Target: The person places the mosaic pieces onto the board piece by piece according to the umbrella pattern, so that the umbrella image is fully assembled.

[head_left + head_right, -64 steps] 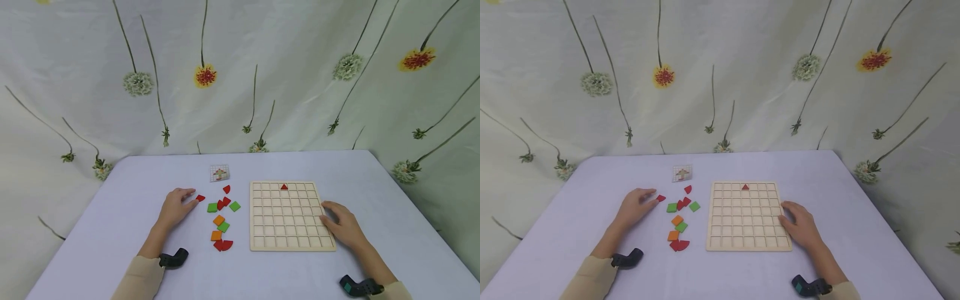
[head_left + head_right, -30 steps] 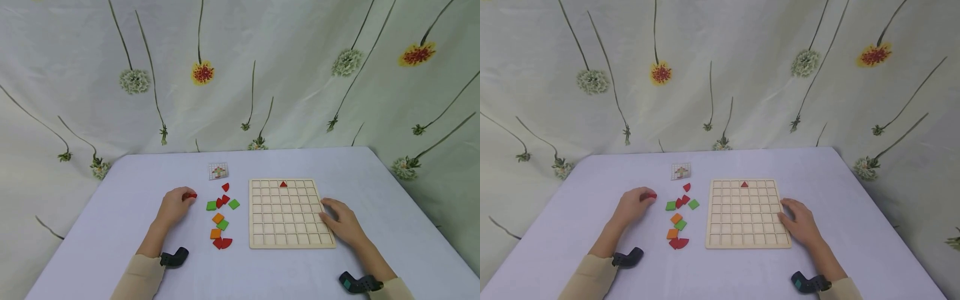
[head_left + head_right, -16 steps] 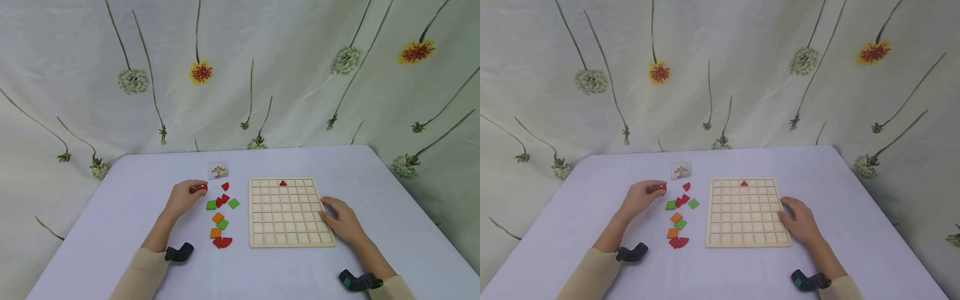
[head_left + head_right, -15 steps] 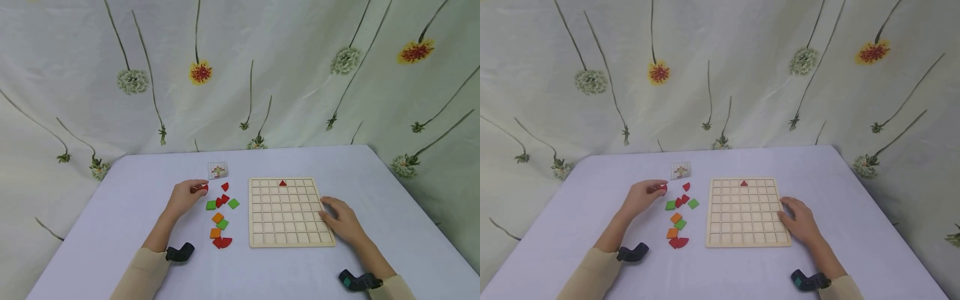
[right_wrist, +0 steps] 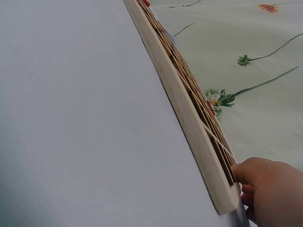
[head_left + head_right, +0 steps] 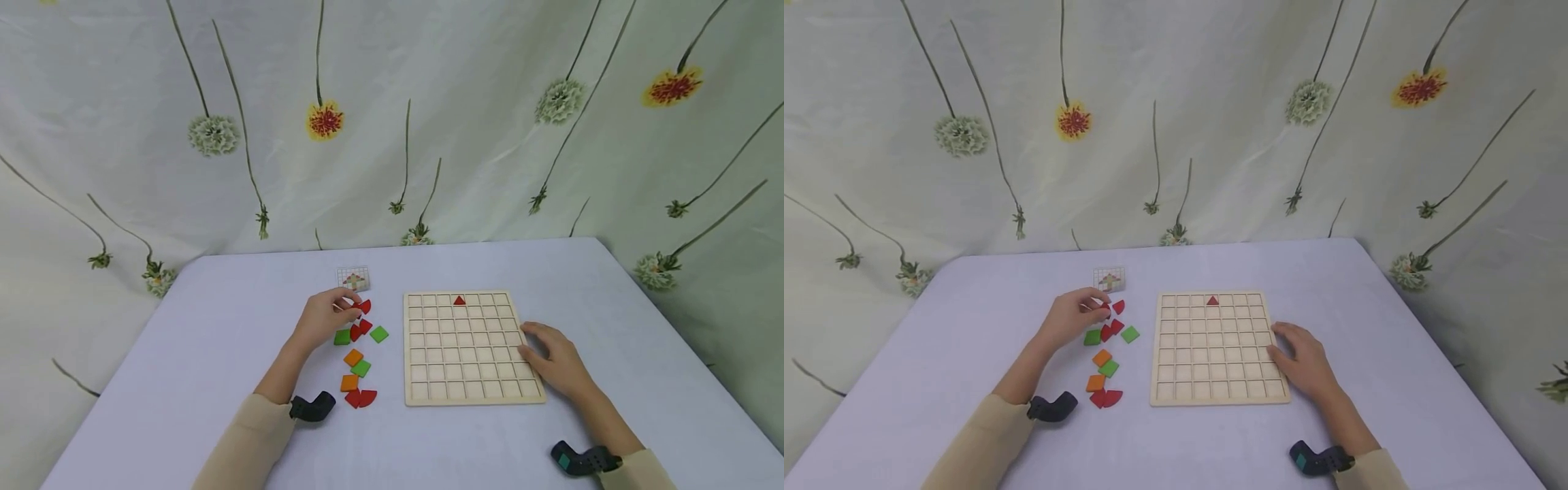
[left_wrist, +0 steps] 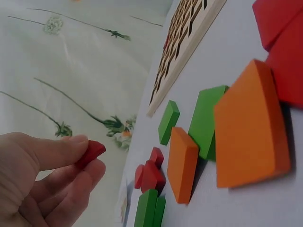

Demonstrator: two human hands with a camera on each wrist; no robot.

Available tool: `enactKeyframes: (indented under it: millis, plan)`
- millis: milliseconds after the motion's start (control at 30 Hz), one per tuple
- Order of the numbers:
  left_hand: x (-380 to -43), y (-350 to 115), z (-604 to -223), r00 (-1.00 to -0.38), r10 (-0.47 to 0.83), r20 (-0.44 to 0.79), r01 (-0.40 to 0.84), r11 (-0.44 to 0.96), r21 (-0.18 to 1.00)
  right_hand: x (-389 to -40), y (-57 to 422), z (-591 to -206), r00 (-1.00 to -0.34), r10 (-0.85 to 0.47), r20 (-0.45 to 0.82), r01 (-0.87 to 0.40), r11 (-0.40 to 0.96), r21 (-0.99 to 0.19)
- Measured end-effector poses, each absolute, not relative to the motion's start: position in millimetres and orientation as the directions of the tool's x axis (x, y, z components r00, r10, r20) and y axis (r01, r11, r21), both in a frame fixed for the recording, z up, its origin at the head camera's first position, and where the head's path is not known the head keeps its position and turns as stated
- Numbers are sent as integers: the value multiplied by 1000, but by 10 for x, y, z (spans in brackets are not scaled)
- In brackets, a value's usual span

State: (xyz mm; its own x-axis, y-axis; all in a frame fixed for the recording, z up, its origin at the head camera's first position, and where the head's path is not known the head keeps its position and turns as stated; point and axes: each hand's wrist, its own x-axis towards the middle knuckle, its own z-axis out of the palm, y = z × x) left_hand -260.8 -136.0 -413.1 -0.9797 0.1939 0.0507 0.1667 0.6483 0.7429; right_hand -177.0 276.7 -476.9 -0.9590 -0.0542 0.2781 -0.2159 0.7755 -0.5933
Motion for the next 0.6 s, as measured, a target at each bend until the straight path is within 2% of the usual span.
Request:
enactKeyframes:
  millis: [233,600]
  plan:
    - [-2601,-1101,-4123,-976,211,62,191,674,714,-1776,2776,-4773,-958,-58,282,-223,770,-598]
    - [-2658,-773,-4235,-939,325,111,288,571,769,-1773,2770,-4773,-960,-49,274,-210,774,-598]
